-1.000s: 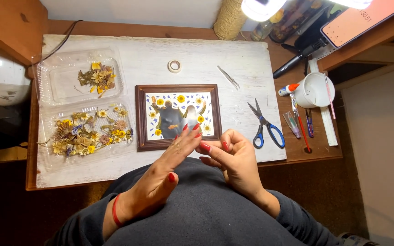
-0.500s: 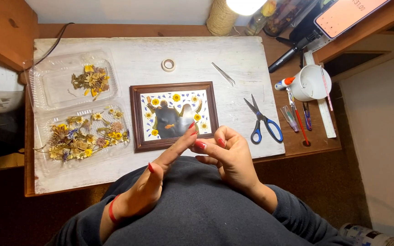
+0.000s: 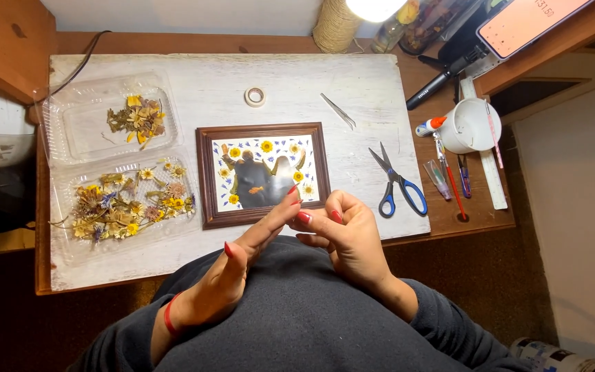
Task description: Arranging dried flowers inside a picture frame with a photograph.
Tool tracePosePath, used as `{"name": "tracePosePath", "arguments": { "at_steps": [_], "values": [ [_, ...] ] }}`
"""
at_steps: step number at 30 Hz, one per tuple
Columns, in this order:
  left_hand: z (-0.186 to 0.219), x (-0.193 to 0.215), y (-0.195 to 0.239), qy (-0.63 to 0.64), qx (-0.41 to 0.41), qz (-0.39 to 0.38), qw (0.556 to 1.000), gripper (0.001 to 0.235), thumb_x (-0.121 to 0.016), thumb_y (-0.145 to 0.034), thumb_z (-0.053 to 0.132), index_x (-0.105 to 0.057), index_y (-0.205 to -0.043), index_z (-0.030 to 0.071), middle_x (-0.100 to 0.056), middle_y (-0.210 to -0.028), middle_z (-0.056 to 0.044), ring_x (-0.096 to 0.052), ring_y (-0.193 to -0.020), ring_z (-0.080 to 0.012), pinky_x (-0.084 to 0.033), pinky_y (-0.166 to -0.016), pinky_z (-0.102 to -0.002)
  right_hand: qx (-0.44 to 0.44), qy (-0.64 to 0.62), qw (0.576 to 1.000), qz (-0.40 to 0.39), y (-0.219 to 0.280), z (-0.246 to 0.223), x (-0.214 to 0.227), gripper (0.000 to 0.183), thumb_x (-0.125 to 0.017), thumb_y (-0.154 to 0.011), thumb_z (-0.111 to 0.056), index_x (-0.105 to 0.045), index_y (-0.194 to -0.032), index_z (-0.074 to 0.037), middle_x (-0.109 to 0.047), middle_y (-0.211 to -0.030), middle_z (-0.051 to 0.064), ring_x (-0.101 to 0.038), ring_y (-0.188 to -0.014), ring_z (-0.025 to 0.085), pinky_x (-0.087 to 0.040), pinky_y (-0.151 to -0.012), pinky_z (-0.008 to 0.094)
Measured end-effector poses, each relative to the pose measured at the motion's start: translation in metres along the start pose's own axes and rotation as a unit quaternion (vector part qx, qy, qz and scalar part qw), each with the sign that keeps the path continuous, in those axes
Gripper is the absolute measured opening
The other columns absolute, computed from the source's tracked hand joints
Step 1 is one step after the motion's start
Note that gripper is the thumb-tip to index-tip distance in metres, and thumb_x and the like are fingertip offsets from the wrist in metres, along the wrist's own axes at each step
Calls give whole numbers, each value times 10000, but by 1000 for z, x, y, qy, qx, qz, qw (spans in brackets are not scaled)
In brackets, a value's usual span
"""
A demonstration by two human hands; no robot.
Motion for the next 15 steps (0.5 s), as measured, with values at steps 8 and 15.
{"name": "tracePosePath", "arguments": {
  "at_steps": [8, 15],
  "values": [
    [1, 9, 1, 281, 86, 20, 956, 1168, -84, -835, 859, -289, -1615, 14, -163, -1772, -135, -137, -1648, -275, -131, -1312, -496, 253, 282, 925, -3, 4, -7, 7, 308, -783, -893, -13, -484, -862, -81, -792, -940, 142, -781, -883, 170, -644, -737, 289],
    [1, 9, -3, 427, 163, 0, 889, 1376, -7, -762, 937, -345, -1553, -137, -312, -1670, -285, -240, -1579, -339, -137, -1279, -509, 532, 509, 653, -175, -2, -21, 17, 310, -803, -933, -14, -531, -1080, -1, -750, -1126, 113, -775, -1025, 240, -650, -849, 301]
  ]
}}
Point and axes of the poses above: each hand's wrist, its own y-axis away from the middle knuckle, its own x-axis out of the back of the hand, z = x × y, the point moved 1 cm from there along -y, towards the middle knuckle
